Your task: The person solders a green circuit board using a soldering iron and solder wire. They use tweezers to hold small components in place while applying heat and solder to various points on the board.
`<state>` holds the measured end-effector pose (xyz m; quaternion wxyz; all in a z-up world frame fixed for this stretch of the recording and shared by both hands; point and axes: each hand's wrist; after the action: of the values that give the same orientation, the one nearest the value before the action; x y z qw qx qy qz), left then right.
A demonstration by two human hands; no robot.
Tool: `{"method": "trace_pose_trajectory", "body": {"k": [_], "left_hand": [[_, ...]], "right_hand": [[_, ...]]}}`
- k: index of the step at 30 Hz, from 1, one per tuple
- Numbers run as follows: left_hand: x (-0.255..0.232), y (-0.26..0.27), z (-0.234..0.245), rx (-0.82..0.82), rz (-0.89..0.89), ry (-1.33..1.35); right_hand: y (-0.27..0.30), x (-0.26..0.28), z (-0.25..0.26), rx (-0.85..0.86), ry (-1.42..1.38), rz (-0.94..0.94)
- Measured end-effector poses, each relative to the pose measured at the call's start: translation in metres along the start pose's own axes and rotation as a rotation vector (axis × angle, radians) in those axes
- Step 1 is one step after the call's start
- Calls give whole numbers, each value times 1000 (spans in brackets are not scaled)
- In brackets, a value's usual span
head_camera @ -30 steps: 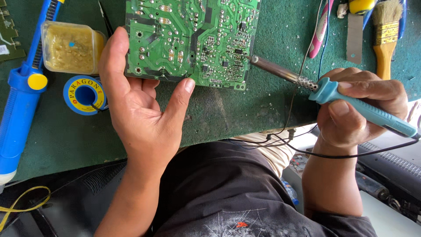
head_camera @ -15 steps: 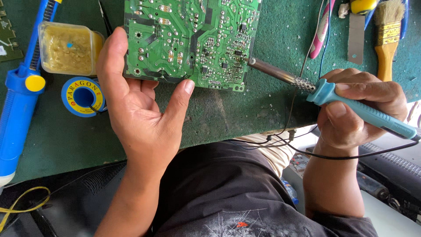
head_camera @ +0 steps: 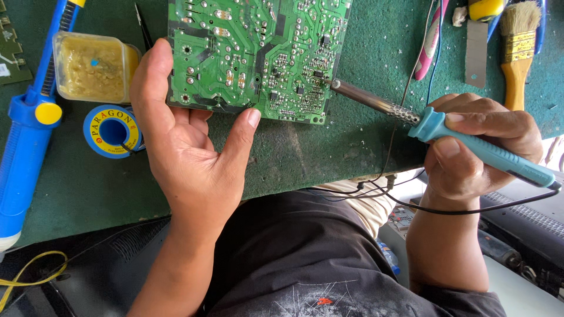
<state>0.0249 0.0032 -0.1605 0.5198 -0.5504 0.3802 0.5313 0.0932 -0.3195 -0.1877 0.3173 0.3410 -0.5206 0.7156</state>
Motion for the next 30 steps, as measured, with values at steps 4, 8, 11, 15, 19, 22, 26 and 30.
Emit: {"method": "trace_pose_trajectory", "body": {"k": [4, 8, 11, 15, 19, 22, 26, 30], "left_hand": [[0, 0, 0, 3, -1, 2], [1, 0, 0, 7, -11, -9], [1, 0, 0, 4, -16, -17], [0, 0, 0, 11, -15, 2], [-1, 0, 0, 11, -11, 1], [-1, 0, 0, 3, -11, -9], [-1, -1, 0, 10, -14, -2], [-2, 0, -1, 8, -9, 4]], "right_hand": [[-1, -2, 0, -5, -2, 18], [-3, 1, 0, 39, -3, 24], [-1, 0, 1, 39, -6, 12], [-5, 2, -3, 31, -16, 19], [-5, 3, -3, 43, -30, 15], [-4, 3, -4, 37, -28, 7], [-2, 3, -5, -31, -37, -6], [-2, 3, -2, 12, -13, -4]]}}
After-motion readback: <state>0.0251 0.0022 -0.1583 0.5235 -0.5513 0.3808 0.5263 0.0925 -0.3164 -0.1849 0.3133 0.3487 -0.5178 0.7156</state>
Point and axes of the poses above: each hand's wrist, its own y-axis away from the middle knuckle, its own z-axis out of the back of the hand, x = y × z, and after that the axes turned 12 degrees about x, right-handed
